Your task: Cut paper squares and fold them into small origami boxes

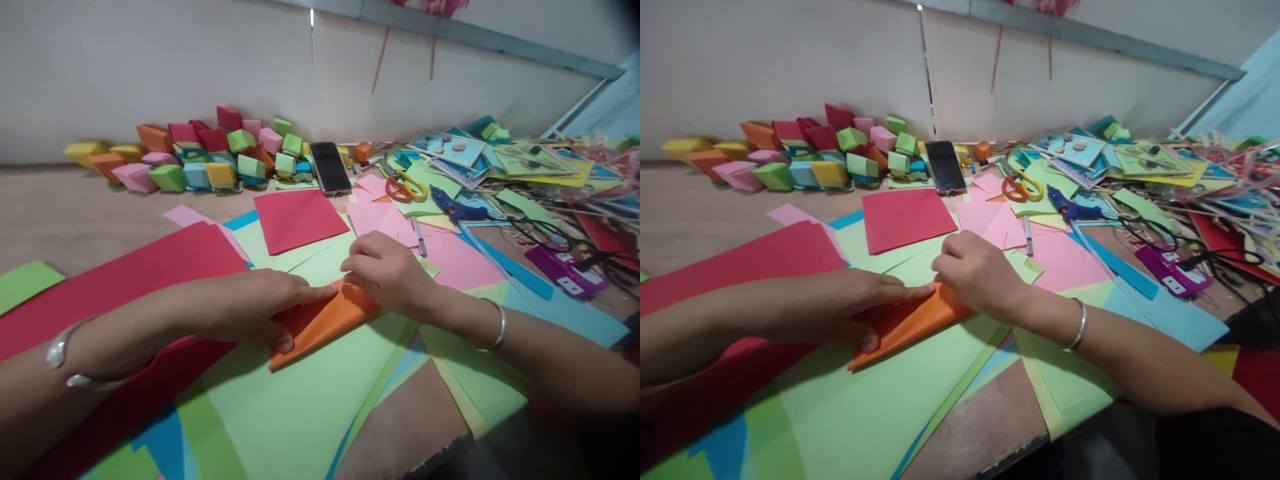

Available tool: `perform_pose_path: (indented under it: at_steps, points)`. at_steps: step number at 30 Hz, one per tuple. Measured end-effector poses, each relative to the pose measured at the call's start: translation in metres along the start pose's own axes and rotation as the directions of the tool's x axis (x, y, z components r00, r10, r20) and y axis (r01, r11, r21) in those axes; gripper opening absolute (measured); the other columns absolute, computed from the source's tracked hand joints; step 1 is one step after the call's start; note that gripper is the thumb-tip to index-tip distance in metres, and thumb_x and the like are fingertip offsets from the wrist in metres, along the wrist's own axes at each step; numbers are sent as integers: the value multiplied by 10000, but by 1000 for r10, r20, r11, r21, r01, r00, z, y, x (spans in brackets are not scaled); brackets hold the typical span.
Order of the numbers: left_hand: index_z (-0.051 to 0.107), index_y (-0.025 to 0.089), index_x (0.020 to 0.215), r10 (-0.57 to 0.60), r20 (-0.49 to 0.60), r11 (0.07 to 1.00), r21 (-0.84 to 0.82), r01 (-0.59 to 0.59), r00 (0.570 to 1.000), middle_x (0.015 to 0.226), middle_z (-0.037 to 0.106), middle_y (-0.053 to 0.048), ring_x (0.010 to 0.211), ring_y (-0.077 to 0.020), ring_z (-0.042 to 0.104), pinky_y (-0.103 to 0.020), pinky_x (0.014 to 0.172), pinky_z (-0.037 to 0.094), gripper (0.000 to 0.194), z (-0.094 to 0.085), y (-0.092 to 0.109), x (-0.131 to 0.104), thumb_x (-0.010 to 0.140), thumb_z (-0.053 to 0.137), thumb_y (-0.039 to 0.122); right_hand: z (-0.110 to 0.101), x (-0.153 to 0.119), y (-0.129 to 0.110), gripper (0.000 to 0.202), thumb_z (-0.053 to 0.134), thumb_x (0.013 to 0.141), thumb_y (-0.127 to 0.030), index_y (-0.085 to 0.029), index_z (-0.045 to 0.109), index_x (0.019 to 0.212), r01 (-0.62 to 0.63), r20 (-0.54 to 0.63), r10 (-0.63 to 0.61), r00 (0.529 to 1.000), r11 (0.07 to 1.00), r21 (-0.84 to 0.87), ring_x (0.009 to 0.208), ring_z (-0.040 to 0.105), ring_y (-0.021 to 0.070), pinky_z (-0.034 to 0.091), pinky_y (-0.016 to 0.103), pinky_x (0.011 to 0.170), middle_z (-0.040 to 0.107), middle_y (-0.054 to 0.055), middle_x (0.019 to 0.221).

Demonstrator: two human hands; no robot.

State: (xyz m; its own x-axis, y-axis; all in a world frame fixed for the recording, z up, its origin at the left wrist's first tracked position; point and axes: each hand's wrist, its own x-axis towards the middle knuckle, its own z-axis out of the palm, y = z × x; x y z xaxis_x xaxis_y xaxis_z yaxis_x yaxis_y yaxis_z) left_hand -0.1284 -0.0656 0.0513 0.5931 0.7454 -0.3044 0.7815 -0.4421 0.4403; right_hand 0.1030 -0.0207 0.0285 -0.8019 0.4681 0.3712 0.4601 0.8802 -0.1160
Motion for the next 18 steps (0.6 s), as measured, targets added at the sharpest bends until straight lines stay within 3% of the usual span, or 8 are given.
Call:
perform_pose_path:
  at_steps: [3,5,7,10,13,18]
  points:
    - [659,295,1174,-11,172,999,-48,20,985,895,688,-3,736,-182,594,-230,590,405,460,-4,1,1,726,653,188,-7,-5,-18,332,496,978,-405,-170,677,830,217,32,-216,976,976,-36,752,455,189,347,322,661,575,70,823]
    - [667,273,1139,-2,173,999,-51,11,985,943,693,-15,774,-189,592,-230,618,409,422,-6,0,2,730,648,173,-7,-8,-28,492,563,880,-617,-141,683,917,286,127,-277,952,956,-61,759,450,208,341,337,647,573,86,837]
    - [651,274,1174,21,174,999,-49,-13,985,1004,695,-23,820,-195,597,-229,649,420,438,-6,-1,3,746,650,186,-4,-11,-34,663,611,764,-723,-99,670,982,301,234,-276,932,950,-81,788,458,230,352,349,656,574,101,852]
    - [556,303,1340,25,189,999,-34,-19,982,1066,687,-28,881,-206,605,-242,707,437,596,-7,0,4,761,668,219,-3,-14,-37,693,627,745,-716,-76,653,1009,308,346,-265,900,948,-76,806,464,233,374,350,680,572,92,844]
    - [413,316,1473,-13,216,1000,-9,15,976,1075,683,-34,903,-212,608,-255,733,438,789,-8,3,3,741,681,193,-5,-15,-39,620,607,804,-664,-74,647,990,310,370,-264,891,948,-68,813,468,232,382,349,684,554,75,810]
    - [390,317,1491,-25,196,1000,18,22,980,1065,692,-37,906,-216,611,-246,713,428,830,-11,7,3,727,688,193,-9,-19,-43,465,622,880,-530,-77,635,985,311,376,-264,888,948,-69,828,470,228,385,350,673,553,78,834]
